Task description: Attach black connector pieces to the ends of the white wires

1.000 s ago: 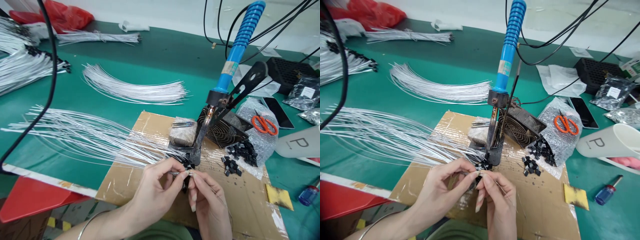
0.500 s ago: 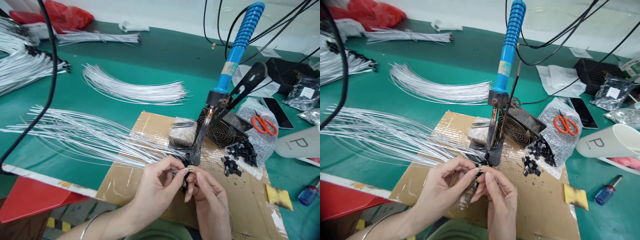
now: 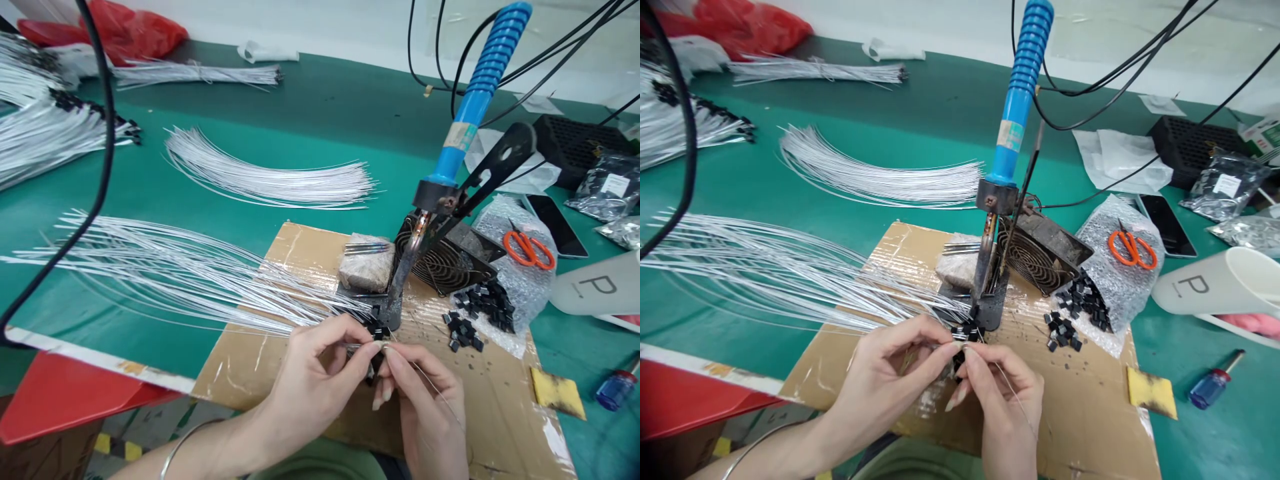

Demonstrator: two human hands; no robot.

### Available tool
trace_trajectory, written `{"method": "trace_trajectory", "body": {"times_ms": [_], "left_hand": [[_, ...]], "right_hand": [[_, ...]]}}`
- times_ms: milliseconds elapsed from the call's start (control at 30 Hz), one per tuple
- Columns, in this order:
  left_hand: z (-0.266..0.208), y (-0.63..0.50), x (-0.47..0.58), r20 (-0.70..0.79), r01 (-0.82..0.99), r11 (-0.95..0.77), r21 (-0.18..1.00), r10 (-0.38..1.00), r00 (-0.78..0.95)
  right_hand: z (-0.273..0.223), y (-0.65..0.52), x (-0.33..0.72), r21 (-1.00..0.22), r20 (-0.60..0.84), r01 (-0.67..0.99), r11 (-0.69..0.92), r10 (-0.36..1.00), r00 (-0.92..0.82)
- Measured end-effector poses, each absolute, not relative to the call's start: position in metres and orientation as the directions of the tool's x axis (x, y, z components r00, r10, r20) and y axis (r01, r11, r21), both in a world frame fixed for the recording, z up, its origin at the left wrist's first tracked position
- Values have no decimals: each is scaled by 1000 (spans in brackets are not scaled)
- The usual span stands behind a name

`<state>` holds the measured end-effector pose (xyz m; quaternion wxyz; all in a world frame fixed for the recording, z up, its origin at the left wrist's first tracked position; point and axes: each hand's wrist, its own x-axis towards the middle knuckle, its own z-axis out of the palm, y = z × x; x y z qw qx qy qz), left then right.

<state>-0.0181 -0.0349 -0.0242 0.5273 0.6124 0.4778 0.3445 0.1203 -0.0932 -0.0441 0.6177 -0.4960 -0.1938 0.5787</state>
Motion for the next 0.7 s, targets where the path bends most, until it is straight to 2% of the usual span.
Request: {"method": "trace_trajectory", "body": {"times_ms": [67, 233, 400, 700], "left_hand": [[-28, -36, -20, -64, 243, -13, 970, 950, 304], [-32, -39, -24, 26, 269, -123, 955, 940, 339], [-29, -38, -23, 28, 284, -130, 950, 941, 338], [-30, -38, -19, 4, 299, -92, 950, 960, 281]], "right_hand": [[-43, -92, 125, -820, -341, -542, -186, 919, 200], [-31, -90, 134, -775, -473, -549, -315, 864, 172], [-38, -89, 144, -807, -404, -489, -331, 913, 48], [-38, -91, 128, -747, -439, -611, -263, 885, 156]]}}
